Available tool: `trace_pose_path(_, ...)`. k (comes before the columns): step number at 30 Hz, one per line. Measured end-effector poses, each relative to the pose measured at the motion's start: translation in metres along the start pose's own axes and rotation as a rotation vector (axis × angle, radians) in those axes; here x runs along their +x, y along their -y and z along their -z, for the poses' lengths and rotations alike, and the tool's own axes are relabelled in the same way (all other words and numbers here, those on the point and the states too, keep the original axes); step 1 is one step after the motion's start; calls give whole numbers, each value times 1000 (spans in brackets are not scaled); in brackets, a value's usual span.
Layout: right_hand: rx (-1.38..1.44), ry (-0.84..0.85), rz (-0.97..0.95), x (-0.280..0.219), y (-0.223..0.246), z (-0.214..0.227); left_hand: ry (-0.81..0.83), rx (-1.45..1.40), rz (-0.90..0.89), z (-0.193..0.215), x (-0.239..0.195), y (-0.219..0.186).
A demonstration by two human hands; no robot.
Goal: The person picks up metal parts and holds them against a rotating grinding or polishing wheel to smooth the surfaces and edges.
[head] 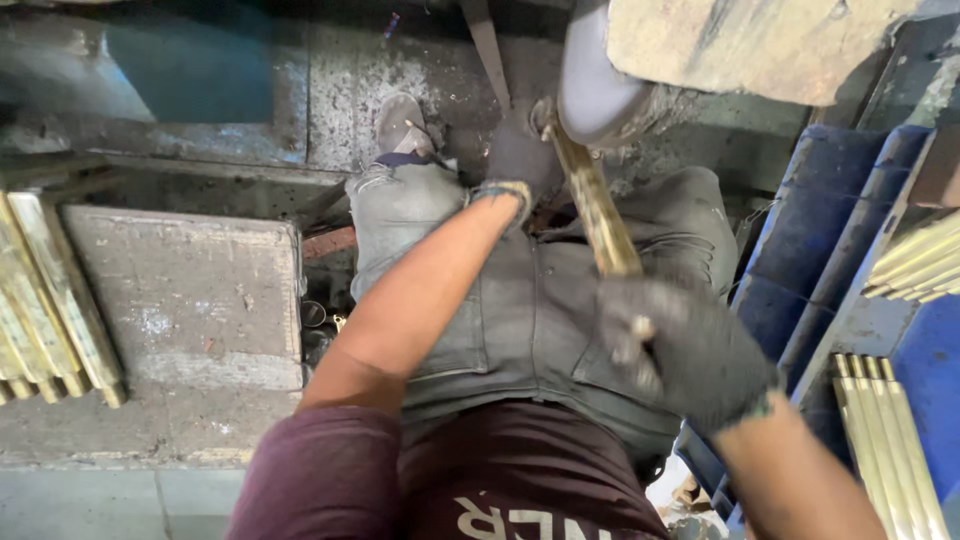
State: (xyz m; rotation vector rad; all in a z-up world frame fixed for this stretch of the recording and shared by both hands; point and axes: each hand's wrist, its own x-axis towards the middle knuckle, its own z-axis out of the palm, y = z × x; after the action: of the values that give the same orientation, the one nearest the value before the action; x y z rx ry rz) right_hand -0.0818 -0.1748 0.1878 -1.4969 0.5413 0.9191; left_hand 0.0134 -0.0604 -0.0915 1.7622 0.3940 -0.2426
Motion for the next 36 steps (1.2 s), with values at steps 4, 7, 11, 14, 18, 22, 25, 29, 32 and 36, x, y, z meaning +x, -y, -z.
trace_pose_path(4,147,-53,-165,-30,-16,-15,8,-333,-98,-10,-28,-2)
trace_pose_path(7,275,-93,-209,-37,-12,-19,49,-443,-47,-17,-31,1)
trace_pose_path(11,104,-152,-182,-24,21,-15,56,-509,251,-33,-22,14)
trace_pose_path(14,178,-235,-312,-10,40,-16,26,-173,11,-44,-6,32)
trace_pose_path(18,156,-209,-340,4,45,-4,-36,-331,-133,-50,-7,44)
trace_pose_path(22,-66,35,76,12,35,13,-53,-280,-174,-45,-5,44)
trace_pose_path(25,413,-9,-173,24,34,17,73,-152,-81,-37,4,33)
trace_pose_path(29,-650,-56,357,17,44,16,63,38,182,-20,3,14)
trace_pose_path(32,-928,-122,722,-8,25,27,95,273,-20,2,-2,-1)
trace_pose_path(36,301,-11,-104,-65,-57,36,-47,-247,45,47,-41,-50)
